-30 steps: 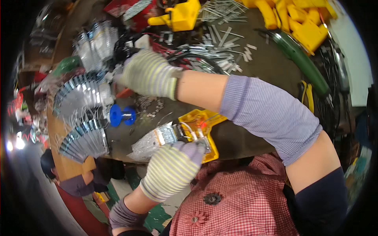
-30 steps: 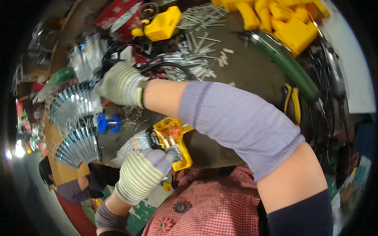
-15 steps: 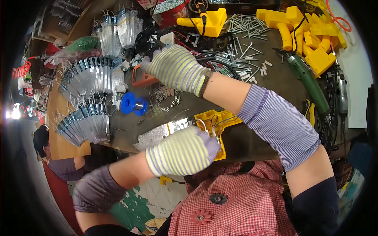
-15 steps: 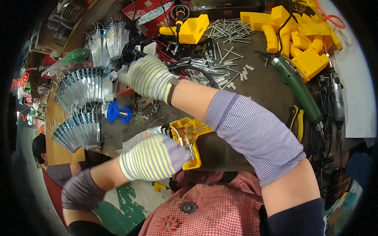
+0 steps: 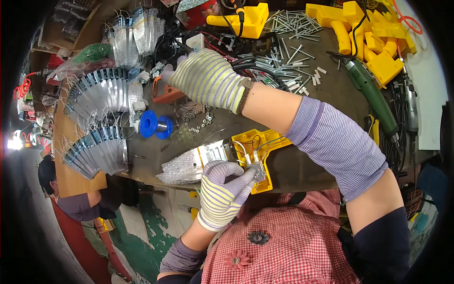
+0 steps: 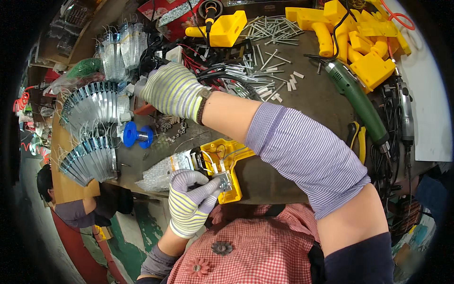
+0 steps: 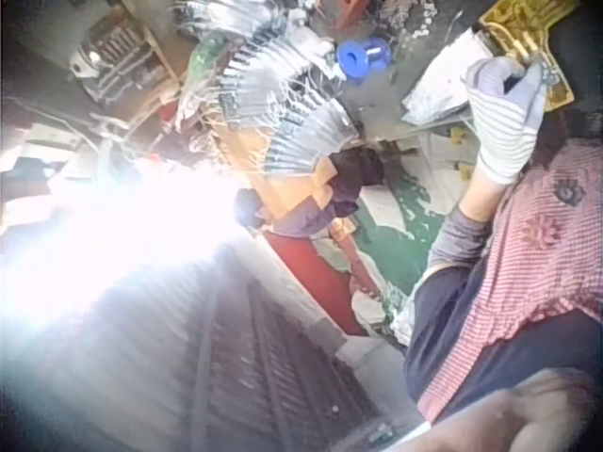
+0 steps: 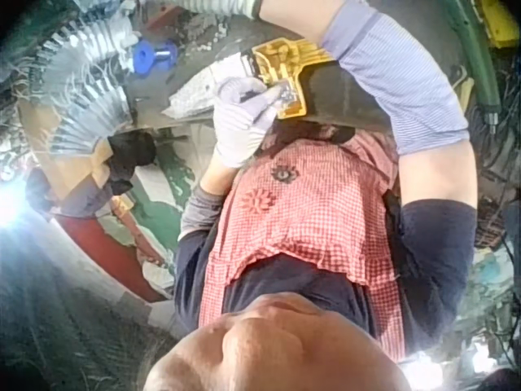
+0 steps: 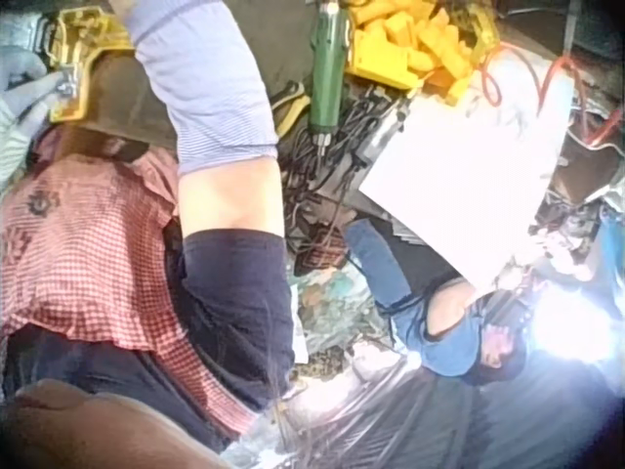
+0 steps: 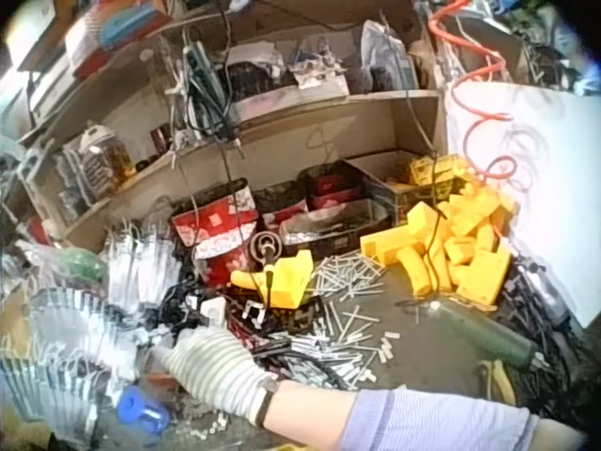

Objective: Solder wires and assemble internal components into a yellow plastic housing for a handheld electronic device.

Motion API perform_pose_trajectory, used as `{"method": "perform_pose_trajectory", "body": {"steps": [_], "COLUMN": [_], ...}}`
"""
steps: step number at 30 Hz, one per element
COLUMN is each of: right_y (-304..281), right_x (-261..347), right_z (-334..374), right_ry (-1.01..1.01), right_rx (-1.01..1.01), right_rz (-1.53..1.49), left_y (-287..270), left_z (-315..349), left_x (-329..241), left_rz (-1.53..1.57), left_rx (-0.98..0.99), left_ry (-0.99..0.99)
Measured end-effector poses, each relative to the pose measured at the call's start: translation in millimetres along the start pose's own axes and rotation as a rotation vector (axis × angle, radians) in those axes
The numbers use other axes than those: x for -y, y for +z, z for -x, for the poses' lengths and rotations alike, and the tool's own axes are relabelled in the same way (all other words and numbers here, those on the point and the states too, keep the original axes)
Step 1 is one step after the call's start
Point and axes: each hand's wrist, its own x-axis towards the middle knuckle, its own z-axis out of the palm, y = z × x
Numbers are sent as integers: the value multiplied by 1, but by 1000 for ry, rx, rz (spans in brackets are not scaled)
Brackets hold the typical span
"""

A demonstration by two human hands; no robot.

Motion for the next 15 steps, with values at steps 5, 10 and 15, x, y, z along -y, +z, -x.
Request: {"method": "perform_pose_trajectory", "body": {"steps": [5, 10, 15], "right_y": [-2, 0, 0], "right_x": [0, -1, -3], "right_z": [0, 0, -1], "right_ry": [-21, -12, -12], "right_rx": [49, 4, 16], "right_rz": [13, 75, 15], "left_y": [-1, 3, -5], "left_z": [-13, -4, -10], "left_x": [-1, -1, 0], "left_rz": [-58, 176, 146], "left_rx": [1, -5, 31], "left_ry": [156, -51, -26]}}
